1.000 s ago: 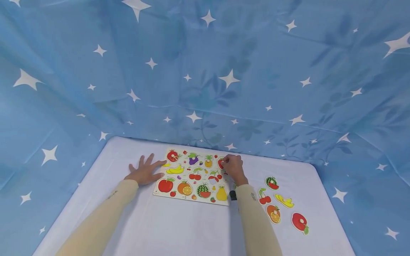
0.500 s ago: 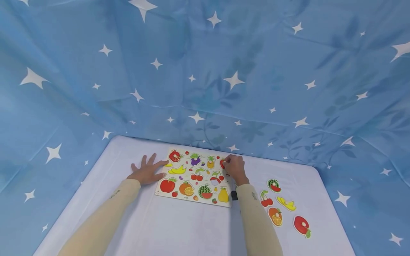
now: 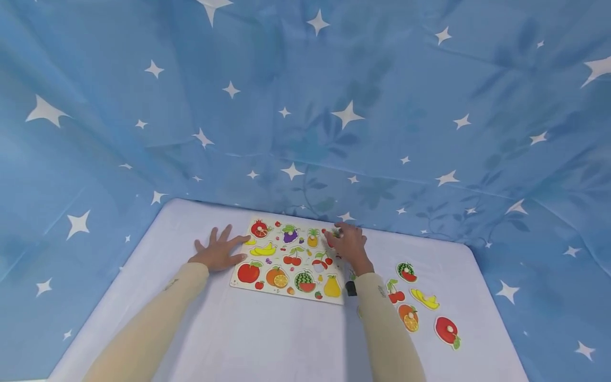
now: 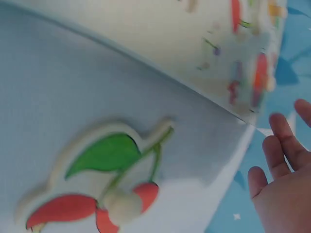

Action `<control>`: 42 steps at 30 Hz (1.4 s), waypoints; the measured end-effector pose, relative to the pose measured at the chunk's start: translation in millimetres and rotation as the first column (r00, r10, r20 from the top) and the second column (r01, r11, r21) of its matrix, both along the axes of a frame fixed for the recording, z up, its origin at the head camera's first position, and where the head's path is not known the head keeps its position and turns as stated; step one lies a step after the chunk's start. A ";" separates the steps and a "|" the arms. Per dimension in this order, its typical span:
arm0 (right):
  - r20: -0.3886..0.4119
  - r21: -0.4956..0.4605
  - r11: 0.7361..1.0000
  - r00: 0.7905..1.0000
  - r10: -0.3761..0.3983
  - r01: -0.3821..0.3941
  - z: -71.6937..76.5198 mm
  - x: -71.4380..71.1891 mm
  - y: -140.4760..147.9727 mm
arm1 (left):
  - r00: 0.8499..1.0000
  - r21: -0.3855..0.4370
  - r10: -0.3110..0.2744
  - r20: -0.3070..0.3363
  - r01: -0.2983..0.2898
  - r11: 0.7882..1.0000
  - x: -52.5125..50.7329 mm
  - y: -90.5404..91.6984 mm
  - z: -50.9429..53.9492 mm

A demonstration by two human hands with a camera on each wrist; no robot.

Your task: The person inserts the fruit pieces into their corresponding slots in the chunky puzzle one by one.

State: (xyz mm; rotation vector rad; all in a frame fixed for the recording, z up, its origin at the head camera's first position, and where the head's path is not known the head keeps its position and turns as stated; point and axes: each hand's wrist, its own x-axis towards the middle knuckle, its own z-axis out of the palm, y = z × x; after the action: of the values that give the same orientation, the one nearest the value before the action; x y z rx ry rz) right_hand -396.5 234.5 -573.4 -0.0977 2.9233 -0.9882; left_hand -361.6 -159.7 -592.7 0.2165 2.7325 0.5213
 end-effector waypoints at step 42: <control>0.173 0.029 0.963 0.948 -0.267 0.266 36.7 135.0 197.8 | 0.997 0.032 -0.057 0.047 0.055 0.998 4.4 -2.0 10.7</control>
State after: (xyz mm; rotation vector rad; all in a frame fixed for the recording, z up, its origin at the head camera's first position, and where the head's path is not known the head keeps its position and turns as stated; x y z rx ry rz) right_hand -261.5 432.3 -536.7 0.3765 2.8239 -0.9633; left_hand -357.2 -161.6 -582.0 0.2839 2.6656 0.5463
